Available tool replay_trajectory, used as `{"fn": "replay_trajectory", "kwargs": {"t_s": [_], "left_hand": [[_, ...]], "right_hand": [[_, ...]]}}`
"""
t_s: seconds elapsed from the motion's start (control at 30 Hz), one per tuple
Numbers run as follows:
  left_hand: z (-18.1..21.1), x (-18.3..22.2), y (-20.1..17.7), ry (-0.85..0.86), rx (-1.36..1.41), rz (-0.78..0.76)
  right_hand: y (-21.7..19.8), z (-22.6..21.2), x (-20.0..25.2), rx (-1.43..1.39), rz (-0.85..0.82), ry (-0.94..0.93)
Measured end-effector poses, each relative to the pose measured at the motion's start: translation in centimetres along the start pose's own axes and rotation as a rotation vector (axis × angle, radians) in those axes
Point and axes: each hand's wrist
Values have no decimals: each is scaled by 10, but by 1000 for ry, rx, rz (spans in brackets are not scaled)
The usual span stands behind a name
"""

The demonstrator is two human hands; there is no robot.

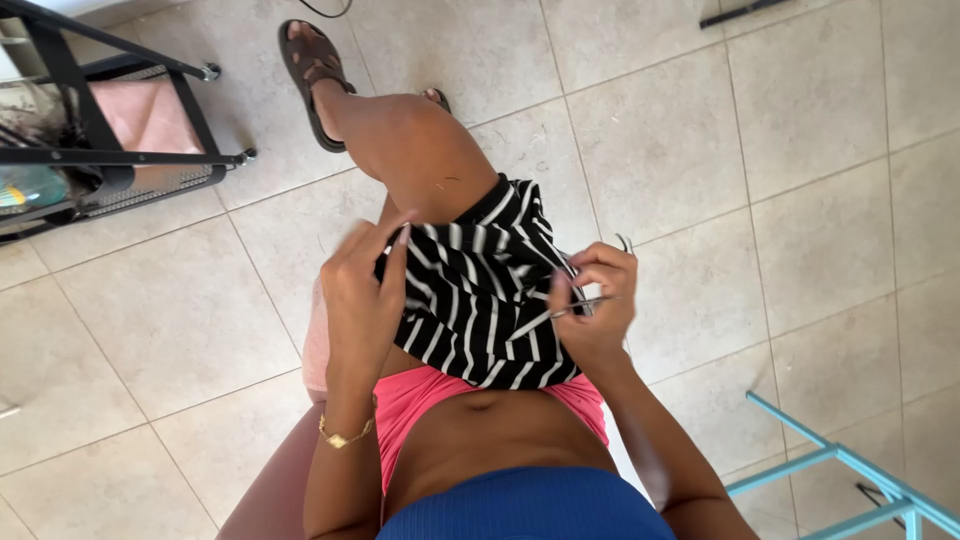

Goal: Trimming loose threads and excess fabric from a black and white striped garment using small scissors.

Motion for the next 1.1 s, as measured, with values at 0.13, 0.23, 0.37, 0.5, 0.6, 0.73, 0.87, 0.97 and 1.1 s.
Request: {"fn": "replay_trajectory", "kwargs": {"t_s": [0.13,0.23,0.37,0.5,0.6,0.73,0.87,0.97,1.1], "left_hand": [[-19,-4,31,319,-344,50],[-12,-6,54,536,-146,-123],[-17,-8,82,582,-193,-269],[-19,-13,92,498,72,-216],[-1,-14,90,288,341,-276],[2,-12,76,168,435,-358],[28,-4,41,53,644,-412],[53,5,21,2,689,-512],[63,13,13,-41,595,-512]], "right_hand": [[-18,-10,10,-123,39,197],[-24,-10,27,-63,20,217],[-11,-28,32,-9,-204,330],[10,-36,18,291,-381,425],[11,-6,28,293,-311,289],[-16,-14,18,89,-186,283],[-51,-11,17,-471,-216,518],[-52,-30,-10,-698,-322,619],[-35,-51,-31,-909,-351,554]]}}
Point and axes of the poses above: each hand's wrist, its own x-axis away from the middle knuckle, its own y-axis out of the palm, z = x × y, and after that the axes turned 3 degrees about -x, right-handed
